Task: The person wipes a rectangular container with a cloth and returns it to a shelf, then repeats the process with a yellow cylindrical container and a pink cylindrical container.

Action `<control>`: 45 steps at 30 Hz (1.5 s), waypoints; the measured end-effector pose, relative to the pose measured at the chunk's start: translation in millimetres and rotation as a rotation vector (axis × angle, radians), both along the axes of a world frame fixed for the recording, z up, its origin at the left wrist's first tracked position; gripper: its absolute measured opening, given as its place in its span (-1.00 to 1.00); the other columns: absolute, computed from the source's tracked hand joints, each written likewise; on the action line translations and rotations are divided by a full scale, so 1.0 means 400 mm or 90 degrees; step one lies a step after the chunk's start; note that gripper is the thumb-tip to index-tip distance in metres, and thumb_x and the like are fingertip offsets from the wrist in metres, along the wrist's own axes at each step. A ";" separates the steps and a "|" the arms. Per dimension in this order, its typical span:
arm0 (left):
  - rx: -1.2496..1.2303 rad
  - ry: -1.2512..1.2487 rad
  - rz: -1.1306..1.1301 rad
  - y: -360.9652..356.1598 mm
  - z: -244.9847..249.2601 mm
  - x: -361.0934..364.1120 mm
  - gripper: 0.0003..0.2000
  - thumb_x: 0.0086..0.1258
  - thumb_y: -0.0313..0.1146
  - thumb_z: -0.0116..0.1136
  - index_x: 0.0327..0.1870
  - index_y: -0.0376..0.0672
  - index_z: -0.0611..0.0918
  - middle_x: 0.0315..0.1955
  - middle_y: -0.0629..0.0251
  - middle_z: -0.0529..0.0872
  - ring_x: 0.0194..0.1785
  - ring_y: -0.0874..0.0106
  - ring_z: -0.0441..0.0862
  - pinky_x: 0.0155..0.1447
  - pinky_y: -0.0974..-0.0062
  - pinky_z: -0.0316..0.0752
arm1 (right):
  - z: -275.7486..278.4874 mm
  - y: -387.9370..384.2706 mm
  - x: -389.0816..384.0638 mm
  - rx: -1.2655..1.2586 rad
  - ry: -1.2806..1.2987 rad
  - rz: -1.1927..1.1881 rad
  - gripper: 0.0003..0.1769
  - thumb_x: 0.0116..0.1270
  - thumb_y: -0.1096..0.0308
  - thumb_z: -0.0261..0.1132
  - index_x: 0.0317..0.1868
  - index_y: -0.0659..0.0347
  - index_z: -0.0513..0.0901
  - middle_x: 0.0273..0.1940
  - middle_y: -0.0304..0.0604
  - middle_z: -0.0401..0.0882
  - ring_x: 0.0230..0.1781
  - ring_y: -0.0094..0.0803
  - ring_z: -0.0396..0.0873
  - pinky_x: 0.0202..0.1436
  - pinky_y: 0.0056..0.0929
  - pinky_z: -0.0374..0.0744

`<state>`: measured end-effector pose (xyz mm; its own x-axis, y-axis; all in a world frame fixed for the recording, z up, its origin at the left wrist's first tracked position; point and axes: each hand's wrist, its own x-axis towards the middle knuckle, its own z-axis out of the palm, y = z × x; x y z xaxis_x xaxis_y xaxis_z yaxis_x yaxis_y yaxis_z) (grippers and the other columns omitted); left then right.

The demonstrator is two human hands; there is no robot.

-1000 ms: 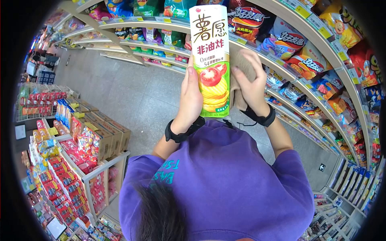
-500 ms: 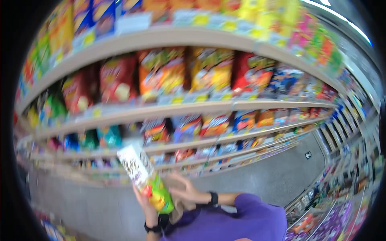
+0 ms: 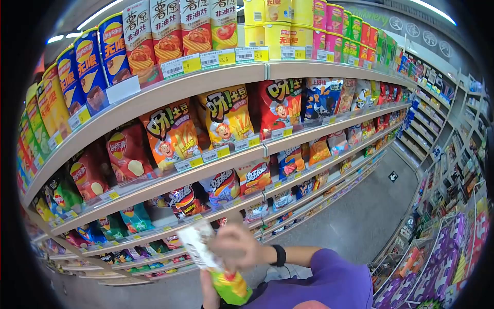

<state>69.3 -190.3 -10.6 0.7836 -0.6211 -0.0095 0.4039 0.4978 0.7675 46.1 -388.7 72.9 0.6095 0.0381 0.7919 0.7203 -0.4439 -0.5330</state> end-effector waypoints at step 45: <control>0.477 -1.051 0.362 -0.414 0.142 0.039 -0.25 -0.31 -0.18 0.48 0.09 -0.08 0.50 -0.07 0.19 0.54 -0.15 0.24 0.52 -0.13 0.32 0.43 | 0.222 -0.418 -0.131 -0.197 0.087 -0.118 -0.45 -0.21 0.43 0.41 -0.07 0.26 0.60 -0.07 0.02 0.47 -0.13 -0.16 0.53 -0.10 -0.29 0.53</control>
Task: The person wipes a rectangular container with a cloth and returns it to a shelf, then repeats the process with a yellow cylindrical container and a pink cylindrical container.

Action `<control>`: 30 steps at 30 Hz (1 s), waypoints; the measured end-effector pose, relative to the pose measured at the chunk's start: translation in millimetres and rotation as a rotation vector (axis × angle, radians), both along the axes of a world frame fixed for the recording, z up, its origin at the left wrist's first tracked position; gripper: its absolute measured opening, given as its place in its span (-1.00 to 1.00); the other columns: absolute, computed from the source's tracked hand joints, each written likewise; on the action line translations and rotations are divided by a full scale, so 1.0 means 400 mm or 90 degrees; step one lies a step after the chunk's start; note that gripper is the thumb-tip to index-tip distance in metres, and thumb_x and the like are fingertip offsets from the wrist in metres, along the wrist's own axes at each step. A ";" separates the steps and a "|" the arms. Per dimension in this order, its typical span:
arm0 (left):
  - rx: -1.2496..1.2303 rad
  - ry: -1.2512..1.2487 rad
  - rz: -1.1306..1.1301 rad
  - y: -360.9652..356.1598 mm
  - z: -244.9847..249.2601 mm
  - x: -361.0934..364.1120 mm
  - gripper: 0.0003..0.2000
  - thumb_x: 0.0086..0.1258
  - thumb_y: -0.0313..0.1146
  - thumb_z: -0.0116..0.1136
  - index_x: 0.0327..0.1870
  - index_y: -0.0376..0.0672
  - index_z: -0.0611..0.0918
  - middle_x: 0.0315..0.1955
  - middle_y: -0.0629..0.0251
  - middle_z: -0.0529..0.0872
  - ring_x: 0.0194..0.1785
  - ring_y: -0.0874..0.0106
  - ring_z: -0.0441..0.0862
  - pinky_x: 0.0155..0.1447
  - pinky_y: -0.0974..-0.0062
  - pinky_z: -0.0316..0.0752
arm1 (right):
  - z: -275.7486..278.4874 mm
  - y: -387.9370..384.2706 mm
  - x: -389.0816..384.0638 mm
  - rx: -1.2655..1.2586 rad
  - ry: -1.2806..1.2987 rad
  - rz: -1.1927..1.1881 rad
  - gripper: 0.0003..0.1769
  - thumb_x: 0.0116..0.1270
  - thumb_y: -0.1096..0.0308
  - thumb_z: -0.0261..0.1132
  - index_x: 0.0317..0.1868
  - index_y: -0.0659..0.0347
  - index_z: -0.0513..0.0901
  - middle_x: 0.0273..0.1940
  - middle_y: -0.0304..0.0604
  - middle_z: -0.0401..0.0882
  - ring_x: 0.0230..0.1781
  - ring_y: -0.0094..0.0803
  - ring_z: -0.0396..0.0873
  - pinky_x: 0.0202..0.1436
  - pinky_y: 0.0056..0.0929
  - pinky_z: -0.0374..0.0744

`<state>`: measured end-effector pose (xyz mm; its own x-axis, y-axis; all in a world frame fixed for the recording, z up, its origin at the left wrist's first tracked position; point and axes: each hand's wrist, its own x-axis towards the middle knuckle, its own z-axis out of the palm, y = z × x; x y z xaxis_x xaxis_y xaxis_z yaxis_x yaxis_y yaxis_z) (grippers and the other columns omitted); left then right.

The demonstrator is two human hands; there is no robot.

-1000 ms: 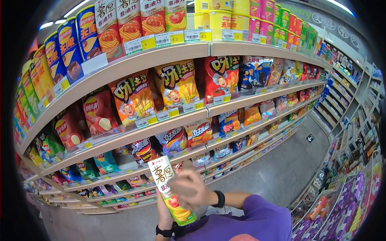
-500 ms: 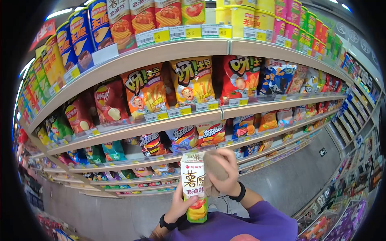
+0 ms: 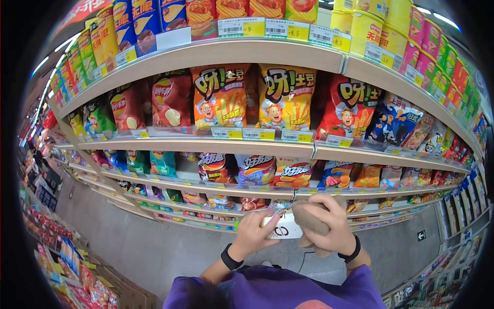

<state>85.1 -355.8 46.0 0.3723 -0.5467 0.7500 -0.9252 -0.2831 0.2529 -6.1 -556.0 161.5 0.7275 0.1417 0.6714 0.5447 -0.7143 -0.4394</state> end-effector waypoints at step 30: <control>0.035 -0.020 -0.008 0.204 0.057 0.081 -0.22 -0.35 -0.23 0.46 0.14 -0.01 0.52 -0.15 0.29 0.58 -0.25 0.33 0.56 -0.27 0.44 0.48 | 0.029 0.104 0.074 -0.114 0.189 0.165 -0.44 -0.24 0.38 0.41 -0.06 0.11 0.63 -0.09 -0.15 0.54 -0.16 -0.19 0.57 -0.12 -0.30 0.56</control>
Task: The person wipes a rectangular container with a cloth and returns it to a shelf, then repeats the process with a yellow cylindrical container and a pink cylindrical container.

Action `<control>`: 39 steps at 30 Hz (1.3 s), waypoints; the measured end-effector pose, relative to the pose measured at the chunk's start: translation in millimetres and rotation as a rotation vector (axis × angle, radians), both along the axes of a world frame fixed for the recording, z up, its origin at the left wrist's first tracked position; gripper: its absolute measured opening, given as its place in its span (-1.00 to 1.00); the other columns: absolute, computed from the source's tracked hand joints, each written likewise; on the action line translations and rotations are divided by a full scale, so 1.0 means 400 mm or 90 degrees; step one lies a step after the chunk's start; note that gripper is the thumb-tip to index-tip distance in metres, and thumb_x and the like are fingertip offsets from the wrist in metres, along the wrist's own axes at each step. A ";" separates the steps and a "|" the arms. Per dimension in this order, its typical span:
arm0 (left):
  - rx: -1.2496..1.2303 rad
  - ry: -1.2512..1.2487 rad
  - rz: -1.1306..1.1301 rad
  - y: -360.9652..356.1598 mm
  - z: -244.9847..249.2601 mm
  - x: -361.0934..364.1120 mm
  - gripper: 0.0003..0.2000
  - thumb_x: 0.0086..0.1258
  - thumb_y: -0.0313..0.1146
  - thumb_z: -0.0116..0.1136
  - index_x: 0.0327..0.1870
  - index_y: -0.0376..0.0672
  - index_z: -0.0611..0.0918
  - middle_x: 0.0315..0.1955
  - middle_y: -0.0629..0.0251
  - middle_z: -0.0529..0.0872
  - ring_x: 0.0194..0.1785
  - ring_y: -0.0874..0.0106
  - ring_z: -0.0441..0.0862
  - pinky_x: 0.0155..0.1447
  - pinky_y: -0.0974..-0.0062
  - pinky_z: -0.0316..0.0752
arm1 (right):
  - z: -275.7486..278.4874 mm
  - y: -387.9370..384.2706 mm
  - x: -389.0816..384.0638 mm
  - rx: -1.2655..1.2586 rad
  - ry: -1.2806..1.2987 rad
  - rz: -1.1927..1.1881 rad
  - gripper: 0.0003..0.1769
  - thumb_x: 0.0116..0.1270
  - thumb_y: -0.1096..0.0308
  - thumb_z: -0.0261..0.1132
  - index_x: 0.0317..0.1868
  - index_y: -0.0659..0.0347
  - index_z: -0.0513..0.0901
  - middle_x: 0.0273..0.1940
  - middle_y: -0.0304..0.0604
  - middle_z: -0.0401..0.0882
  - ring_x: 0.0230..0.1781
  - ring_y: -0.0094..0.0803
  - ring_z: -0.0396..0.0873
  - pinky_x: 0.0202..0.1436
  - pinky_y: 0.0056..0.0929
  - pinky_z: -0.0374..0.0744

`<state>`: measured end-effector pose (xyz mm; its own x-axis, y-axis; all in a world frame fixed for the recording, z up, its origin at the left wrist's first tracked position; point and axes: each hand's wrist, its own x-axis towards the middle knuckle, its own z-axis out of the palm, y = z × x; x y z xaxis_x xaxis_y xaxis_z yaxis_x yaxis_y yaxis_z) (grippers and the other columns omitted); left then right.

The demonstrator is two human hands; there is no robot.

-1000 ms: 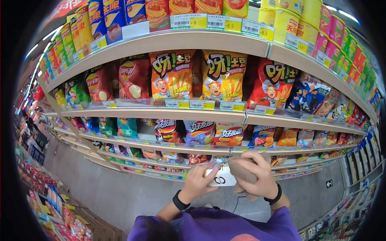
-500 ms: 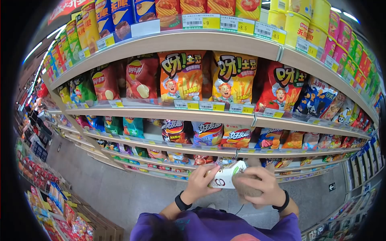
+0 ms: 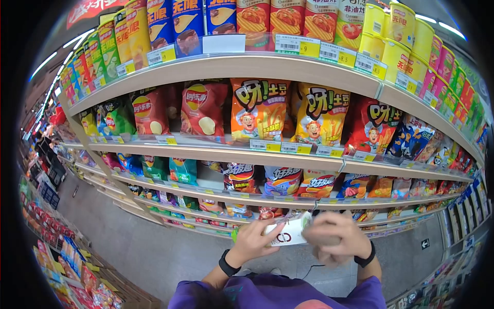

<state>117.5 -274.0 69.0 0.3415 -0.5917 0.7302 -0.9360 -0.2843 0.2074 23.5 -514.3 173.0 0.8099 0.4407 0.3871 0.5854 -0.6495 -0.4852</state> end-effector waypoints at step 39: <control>-0.654 0.695 -0.372 0.121 -0.042 0.091 -0.26 0.17 -0.07 0.25 0.25 -0.25 0.15 0.06 0.10 0.46 0.06 0.28 0.54 0.07 0.31 0.50 | -0.325 0.393 0.026 0.646 0.116 -0.253 -0.17 0.05 0.41 0.43 0.30 0.28 0.18 0.21 -0.10 0.26 0.24 -0.36 0.26 0.27 -0.36 0.26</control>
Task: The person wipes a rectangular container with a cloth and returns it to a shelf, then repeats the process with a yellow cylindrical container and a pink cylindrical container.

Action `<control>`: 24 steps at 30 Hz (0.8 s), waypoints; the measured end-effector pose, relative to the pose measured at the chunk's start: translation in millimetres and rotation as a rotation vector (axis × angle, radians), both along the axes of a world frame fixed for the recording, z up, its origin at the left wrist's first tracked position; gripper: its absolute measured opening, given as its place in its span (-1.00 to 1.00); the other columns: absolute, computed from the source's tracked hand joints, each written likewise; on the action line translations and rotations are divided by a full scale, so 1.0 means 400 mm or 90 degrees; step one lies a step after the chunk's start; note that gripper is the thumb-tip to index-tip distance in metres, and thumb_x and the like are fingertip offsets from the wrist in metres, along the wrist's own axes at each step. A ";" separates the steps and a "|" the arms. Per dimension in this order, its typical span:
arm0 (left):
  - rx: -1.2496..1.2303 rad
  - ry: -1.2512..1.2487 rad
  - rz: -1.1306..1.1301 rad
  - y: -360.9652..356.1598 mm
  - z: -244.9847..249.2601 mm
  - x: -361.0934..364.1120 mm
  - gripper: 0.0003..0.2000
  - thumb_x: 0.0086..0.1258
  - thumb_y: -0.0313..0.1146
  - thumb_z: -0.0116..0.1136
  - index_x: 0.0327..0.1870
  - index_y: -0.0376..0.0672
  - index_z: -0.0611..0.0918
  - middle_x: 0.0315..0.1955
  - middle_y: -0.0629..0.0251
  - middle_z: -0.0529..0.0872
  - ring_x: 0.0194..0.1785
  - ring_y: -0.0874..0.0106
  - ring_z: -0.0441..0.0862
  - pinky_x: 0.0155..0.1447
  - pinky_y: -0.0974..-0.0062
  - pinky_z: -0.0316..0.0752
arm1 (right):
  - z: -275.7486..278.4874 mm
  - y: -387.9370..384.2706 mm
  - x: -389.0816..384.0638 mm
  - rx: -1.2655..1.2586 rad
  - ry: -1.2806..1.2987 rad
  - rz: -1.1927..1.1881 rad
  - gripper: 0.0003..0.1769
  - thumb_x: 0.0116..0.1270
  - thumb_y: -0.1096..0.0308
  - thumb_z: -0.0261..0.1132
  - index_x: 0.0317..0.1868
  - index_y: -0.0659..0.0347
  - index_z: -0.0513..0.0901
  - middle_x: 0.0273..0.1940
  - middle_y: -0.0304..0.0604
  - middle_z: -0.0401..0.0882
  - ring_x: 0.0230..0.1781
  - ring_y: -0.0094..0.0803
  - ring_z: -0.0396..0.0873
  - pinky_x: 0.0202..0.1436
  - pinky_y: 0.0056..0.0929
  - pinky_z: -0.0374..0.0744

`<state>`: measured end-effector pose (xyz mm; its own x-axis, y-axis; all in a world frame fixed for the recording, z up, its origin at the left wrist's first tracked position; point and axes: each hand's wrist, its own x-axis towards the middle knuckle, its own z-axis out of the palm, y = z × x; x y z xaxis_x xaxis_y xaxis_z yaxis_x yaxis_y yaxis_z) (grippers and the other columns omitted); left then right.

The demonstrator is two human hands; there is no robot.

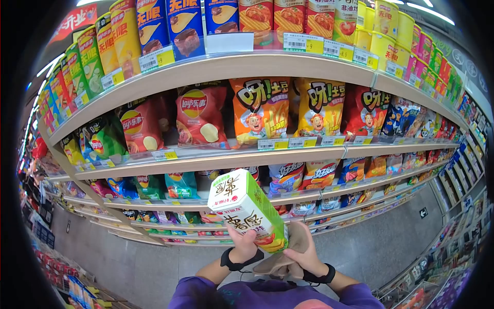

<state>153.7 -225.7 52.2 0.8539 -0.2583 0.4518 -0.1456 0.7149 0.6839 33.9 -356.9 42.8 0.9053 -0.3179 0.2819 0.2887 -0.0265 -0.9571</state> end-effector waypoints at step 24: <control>0.707 -0.741 -0.051 -0.428 0.910 0.054 -0.37 0.08 -0.32 0.35 0.23 -0.17 0.38 -0.03 0.19 0.59 0.08 0.46 0.50 0.10 0.49 0.44 | 0.339 -0.533 -0.057 0.316 -0.038 0.134 -0.39 0.18 0.32 0.22 0.21 0.35 0.26 -0.14 0.00 0.52 -0.20 -0.31 0.59 -0.13 -0.34 0.61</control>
